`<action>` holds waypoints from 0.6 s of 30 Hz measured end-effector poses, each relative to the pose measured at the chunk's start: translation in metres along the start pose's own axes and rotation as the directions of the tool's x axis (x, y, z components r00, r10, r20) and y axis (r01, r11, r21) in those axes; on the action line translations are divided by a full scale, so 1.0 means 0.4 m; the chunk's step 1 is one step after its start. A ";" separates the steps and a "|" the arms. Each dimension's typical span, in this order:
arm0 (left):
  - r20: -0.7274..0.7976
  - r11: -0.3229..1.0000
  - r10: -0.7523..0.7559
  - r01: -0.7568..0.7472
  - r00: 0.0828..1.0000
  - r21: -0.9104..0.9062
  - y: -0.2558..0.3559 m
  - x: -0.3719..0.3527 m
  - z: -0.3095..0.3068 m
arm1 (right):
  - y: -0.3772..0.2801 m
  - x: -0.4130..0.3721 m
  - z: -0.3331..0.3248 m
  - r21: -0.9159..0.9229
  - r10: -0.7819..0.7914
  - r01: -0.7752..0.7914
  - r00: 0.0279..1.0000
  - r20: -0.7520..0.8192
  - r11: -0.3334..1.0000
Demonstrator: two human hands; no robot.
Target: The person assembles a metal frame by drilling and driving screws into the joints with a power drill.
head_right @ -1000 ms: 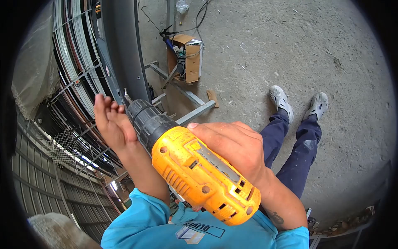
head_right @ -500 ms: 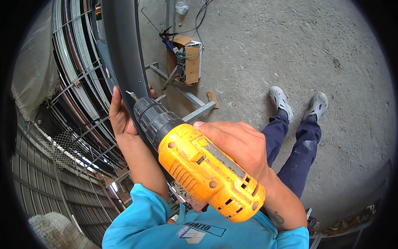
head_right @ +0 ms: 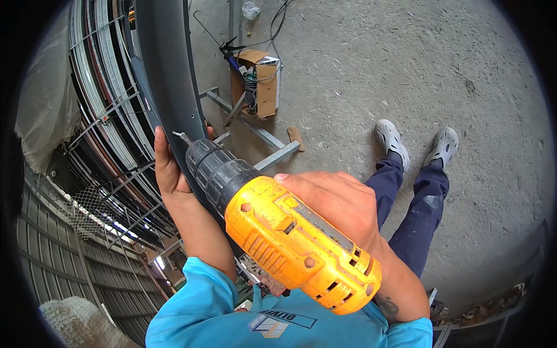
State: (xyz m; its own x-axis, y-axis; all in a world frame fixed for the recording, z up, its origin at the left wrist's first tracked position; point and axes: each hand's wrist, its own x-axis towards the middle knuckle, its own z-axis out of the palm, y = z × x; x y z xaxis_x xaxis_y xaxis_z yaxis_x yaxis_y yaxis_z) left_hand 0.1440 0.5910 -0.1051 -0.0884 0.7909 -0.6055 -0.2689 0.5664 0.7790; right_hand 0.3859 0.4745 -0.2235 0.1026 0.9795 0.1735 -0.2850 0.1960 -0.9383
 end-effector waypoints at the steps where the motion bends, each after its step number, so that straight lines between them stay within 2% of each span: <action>1: -0.002 1.000 -0.001 0.001 1.000 0.000 0.001 0.001 -0.004 | 0.001 -0.001 0.001 -0.001 -0.006 0.006 1.000 -0.010 1.000; 3: 0.043 0.999 -0.031 0.029 0.999 0.037 0.004 0.005 -0.014 | 0.003 -0.001 0.004 -0.001 -0.013 0.013 1.000 -0.019 1.000; 10: 0.012 1.000 0.000 0.000 1.000 -0.002 0.001 0.003 -0.005 | 0.006 -0.003 -0.005 -0.011 -0.018 0.018 1.000 0.020 1.000; 12: 0.022 0.999 0.008 -0.009 1.000 0.033 0.001 0.003 -0.008 | 0.006 -0.003 -0.003 -0.008 -0.015 0.015 0.999 0.038 1.000; 18: 0.009 0.998 0.017 -0.018 1.000 0.057 0.000 0.001 -0.003 | 0.013 -0.006 0.004 0.004 -0.061 0.061 0.998 -0.011 0.998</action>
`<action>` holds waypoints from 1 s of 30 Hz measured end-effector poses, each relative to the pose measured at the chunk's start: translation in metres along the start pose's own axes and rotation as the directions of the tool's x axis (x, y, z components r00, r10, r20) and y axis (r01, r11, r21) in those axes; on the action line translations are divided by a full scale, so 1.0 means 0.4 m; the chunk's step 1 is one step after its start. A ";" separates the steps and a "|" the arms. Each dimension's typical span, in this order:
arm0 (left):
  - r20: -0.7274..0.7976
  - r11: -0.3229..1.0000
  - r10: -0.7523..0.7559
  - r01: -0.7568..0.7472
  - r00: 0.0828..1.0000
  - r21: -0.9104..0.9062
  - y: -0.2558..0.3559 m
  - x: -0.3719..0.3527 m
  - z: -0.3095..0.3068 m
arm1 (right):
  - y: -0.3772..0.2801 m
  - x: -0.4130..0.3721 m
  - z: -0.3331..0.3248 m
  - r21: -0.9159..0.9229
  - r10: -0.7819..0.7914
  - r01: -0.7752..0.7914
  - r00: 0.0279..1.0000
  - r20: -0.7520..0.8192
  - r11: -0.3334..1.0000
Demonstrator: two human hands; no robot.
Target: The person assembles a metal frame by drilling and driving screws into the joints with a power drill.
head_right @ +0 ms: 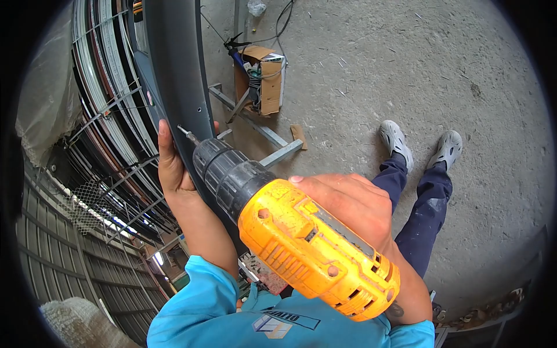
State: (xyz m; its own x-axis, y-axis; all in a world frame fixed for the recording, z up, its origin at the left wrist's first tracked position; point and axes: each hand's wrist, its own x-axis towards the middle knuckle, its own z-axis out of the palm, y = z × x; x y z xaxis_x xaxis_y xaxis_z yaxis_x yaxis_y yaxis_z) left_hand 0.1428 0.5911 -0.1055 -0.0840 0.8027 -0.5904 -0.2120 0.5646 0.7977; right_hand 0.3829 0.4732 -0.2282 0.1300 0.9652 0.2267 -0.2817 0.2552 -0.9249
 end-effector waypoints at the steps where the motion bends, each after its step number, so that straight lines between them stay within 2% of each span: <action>1: -0.001 1.000 0.001 -0.001 1.000 0.002 0.000 0.000 0.000 | -0.003 0.000 -0.002 -0.005 0.015 -0.015 1.000 0.017 1.000; 30: 0.031 1.000 -0.016 0.016 0.999 0.007 -0.001 0.000 -0.007 | 0.005 0.003 0.009 0.023 -0.001 0.001 1.000 -0.002 1.000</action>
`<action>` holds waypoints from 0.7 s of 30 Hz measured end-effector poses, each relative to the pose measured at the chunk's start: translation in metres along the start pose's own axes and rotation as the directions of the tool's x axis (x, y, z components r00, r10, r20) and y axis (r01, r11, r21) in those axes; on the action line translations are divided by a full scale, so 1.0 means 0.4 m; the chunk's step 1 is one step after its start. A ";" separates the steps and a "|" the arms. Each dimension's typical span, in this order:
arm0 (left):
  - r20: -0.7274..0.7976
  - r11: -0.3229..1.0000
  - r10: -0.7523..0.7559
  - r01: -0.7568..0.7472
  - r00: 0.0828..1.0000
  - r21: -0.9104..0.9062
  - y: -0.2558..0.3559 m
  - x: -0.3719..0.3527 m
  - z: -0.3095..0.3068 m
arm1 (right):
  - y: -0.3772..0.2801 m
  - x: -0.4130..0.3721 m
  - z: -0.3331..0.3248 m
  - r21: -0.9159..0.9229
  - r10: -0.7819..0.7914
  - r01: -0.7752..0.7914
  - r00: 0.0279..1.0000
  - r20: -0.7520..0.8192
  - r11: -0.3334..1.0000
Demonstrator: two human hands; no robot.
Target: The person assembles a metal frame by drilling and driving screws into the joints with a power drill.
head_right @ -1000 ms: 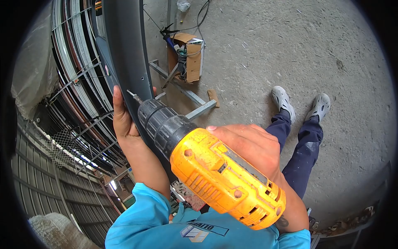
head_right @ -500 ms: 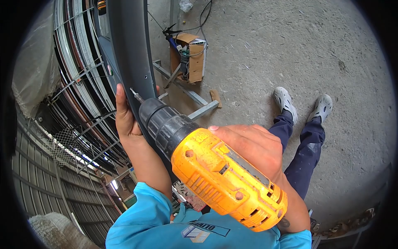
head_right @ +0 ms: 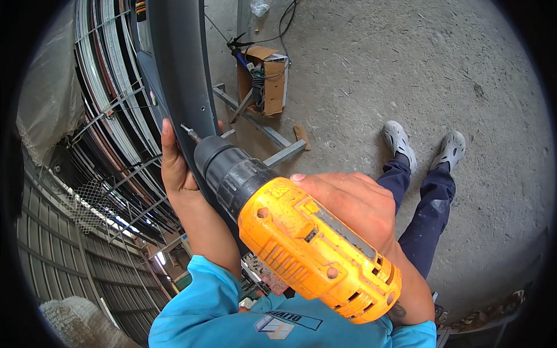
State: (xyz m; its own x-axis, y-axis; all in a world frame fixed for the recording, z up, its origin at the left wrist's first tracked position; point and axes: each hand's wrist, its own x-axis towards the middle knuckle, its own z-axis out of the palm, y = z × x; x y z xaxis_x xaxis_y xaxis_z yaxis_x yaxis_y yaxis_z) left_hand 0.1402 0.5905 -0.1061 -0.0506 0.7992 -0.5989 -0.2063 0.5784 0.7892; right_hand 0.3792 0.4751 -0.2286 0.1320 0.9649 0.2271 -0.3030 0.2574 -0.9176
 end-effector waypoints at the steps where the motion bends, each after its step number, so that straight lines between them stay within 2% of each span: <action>1: -0.001 1.000 0.000 0.000 1.000 0.000 0.001 0.000 -0.001 | 0.001 0.001 0.002 0.004 -0.004 0.004 1.000 -0.004 1.000; 21: -0.063 1.000 0.031 -0.030 0.998 0.005 -0.002 -0.004 0.006 | -0.022 0.027 0.004 -0.047 0.061 -0.061 0.998 0.001 0.997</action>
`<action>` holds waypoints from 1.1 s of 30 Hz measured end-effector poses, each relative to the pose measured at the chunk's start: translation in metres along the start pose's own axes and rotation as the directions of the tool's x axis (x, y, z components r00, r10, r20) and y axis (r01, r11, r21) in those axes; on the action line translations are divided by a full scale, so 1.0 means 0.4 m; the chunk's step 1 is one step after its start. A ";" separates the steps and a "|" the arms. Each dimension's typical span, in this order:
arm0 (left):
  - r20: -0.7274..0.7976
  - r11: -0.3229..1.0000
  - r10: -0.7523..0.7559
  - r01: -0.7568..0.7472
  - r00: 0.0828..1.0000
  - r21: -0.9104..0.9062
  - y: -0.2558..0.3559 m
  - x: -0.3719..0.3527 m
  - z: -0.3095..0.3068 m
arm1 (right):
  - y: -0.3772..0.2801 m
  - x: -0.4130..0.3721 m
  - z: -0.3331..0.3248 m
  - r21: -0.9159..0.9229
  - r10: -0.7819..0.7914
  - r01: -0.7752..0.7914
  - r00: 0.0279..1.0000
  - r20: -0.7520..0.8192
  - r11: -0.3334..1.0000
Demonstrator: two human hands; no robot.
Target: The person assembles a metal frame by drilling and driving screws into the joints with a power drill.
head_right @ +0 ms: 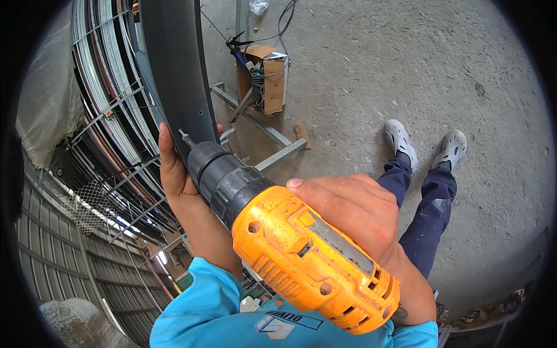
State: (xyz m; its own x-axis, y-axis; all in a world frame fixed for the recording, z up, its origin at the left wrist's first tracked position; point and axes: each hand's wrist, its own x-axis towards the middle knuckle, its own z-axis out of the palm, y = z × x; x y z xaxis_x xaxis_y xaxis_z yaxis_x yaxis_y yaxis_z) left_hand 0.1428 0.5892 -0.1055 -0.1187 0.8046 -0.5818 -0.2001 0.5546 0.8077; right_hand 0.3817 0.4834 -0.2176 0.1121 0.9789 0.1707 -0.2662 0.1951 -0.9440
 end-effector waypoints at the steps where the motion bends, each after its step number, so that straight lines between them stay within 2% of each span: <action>1: 0.000 1.000 0.000 0.000 1.000 0.000 0.000 0.001 0.001 | 0.002 -0.001 0.001 -0.001 -0.012 0.012 1.000 -0.004 1.000; 7: 0.018 0.999 -0.025 0.026 1.000 -0.046 0.007 0.005 0.012 | 0.005 -0.004 0.004 0.023 -0.014 0.014 1.000 -0.014 1.000; 9: 0.031 0.979 -0.032 0.037 0.999 -0.202 0.001 0.004 0.038 | 0.005 -0.005 0.003 0.031 -0.015 0.016 1.000 -0.026 0.999; 13: 0.055 0.996 -0.001 0.006 0.998 -0.091 -0.001 -0.001 0.058 | 0.000 0.000 -0.003 -0.001 -0.022 0.022 1.000 0.002 1.000; 16: 0.084 0.987 -0.025 0.038 0.996 -0.158 0.001 0.000 0.050 | -0.012 0.006 -0.005 -0.014 -0.004 0.004 1.000 0.012 1.000; 18: 0.126 0.969 -0.099 0.125 0.987 -0.213 0.008 0.000 0.043 | -0.017 0.005 -0.005 -0.017 0.008 -0.008 1.000 0.011 1.000; 19: 0.128 0.969 -0.098 0.124 0.987 -0.213 0.006 0.000 0.041 | -0.019 0.005 -0.006 -0.027 0.010 -0.010 1.000 0.016 1.000; 21: 0.051 0.995 -0.005 0.009 0.999 -0.096 0.001 0.000 0.033 | -0.020 0.005 -0.004 -0.039 0.009 -0.008 1.000 0.019 0.999; 27: 0.037 1.000 0.001 0.000 0.999 -0.020 0.002 -0.005 0.041 | -0.023 0.013 -0.002 -0.012 -0.006 0.006 1.000 0.014 1.000; 33: 0.070 0.999 -0.006 0.008 0.998 -0.031 0.000 -0.003 0.040 | -0.017 0.020 -0.002 -0.007 -0.021 0.021 1.000 0.009 1.000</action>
State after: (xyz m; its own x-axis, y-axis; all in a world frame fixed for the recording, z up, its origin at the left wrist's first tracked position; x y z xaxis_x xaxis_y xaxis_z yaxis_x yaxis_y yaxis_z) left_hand 0.1583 0.5916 -0.1032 -0.0495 0.8144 -0.5782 -0.2315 0.5538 0.7998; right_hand 0.3852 0.4898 -0.2101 0.1094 0.9750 0.1933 -0.2572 0.2156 -0.9420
